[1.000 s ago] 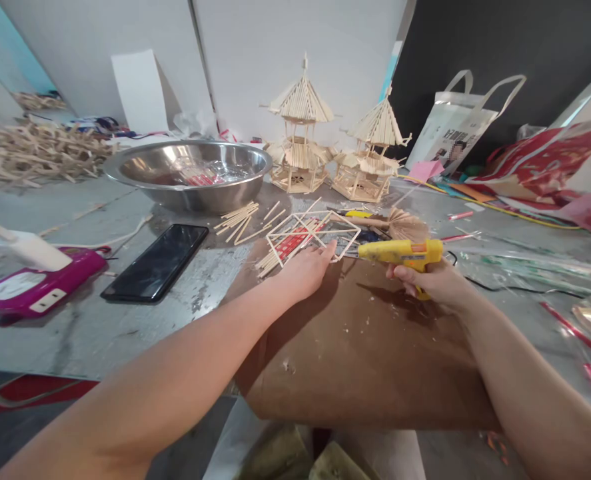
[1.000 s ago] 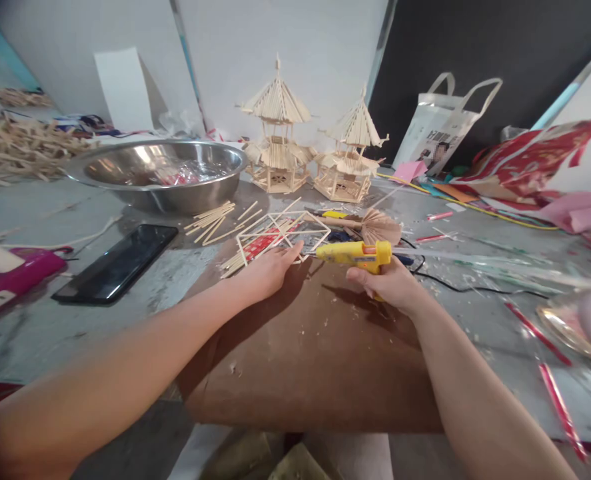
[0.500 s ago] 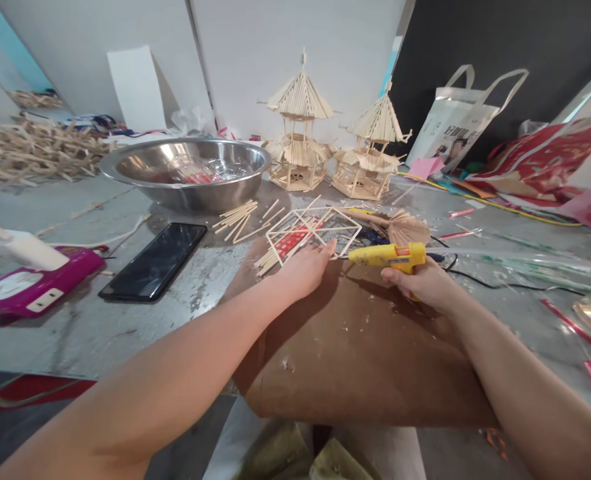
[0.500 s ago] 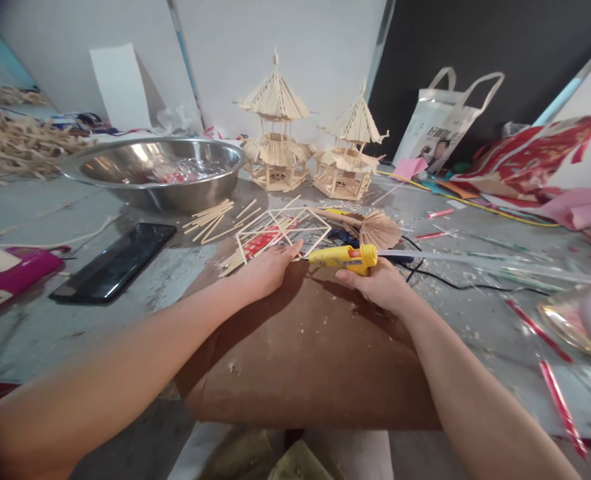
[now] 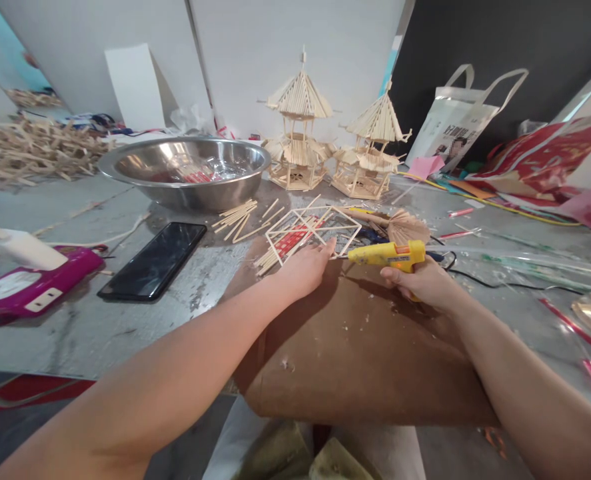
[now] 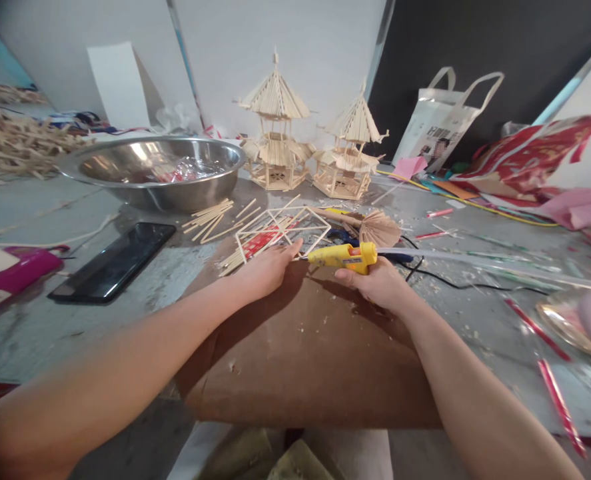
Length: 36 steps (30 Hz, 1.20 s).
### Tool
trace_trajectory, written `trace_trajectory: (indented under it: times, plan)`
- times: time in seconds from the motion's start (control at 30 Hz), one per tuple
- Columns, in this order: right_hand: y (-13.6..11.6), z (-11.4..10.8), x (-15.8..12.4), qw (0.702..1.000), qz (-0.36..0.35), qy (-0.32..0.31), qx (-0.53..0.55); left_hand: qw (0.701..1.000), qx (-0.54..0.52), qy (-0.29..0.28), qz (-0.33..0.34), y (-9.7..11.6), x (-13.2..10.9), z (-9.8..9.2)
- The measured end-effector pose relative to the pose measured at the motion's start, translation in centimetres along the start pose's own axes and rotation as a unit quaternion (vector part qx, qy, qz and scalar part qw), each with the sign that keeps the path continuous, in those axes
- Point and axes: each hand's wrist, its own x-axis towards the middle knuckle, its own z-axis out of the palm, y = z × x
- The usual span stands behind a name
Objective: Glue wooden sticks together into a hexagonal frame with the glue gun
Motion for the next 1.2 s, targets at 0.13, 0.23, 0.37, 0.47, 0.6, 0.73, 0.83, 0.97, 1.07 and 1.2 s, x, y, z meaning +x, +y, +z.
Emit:
trace_trajectory:
  times: [0.13, 0.23, 0.37, 0.47, 0.6, 0.73, 0.83, 0.97, 1.07, 1.2]
  plan:
    - [-0.1, 0.0, 0.1, 1.000, 0.005, 0.011, -0.003, 1.000, -0.002, 0.001, 0.002, 0.0, 0.0, 0.0]
    - [0.0, 0.0, 0.2, 1.000, -0.001, 0.010, -0.008, 1.000, -0.004, 0.000, 0.002, 0.0, 0.0, 0.0]
    - [0.1, -0.1, 0.1, 1.000, -0.002, 0.009, -0.015, 1.000, -0.003, 0.003, 0.005, -0.1, 0.0, 0.1]
    - [-0.1, -0.1, 0.0, 1.000, 0.005, 0.006, -0.011, 1.000, -0.001, 0.006, 0.008, -0.1, 0.0, 0.1]
    - [-0.4, -0.1, -0.1, 1.000, 0.004, 0.010, -0.008, 1.000, -0.001, -0.003, 0.005, -0.1, 0.0, 0.0]
    - [-0.3, -0.2, 0.0, 1.000, -0.007, 0.012, 0.006, 1.000, -0.001, -0.004, 0.008, -0.1, 0.0, -0.1]
    - [0.2, -0.3, 0.3, 1.000, 0.004, 0.020, 0.006, 1.000, 0.001, -0.011, 0.004, 0.0, 0.0, -0.2]
    - [0.8, -0.7, 0.9, 0.997, -0.011, 0.048, 0.067, 1.000, 0.003, -0.013, 0.001, -0.1, 0.0, -0.2]
    - [1.1, -1.6, 1.4, 0.979, -0.005, 0.113, 0.169, 1.000, 0.001, -0.013, 0.002, -0.1, -0.1, -0.3]
    - [1.8, -3.1, 2.2, 0.946, 0.062, 0.181, 0.261, 1.000, -0.003, -0.007, 0.013, 0.0, -0.2, -0.4]
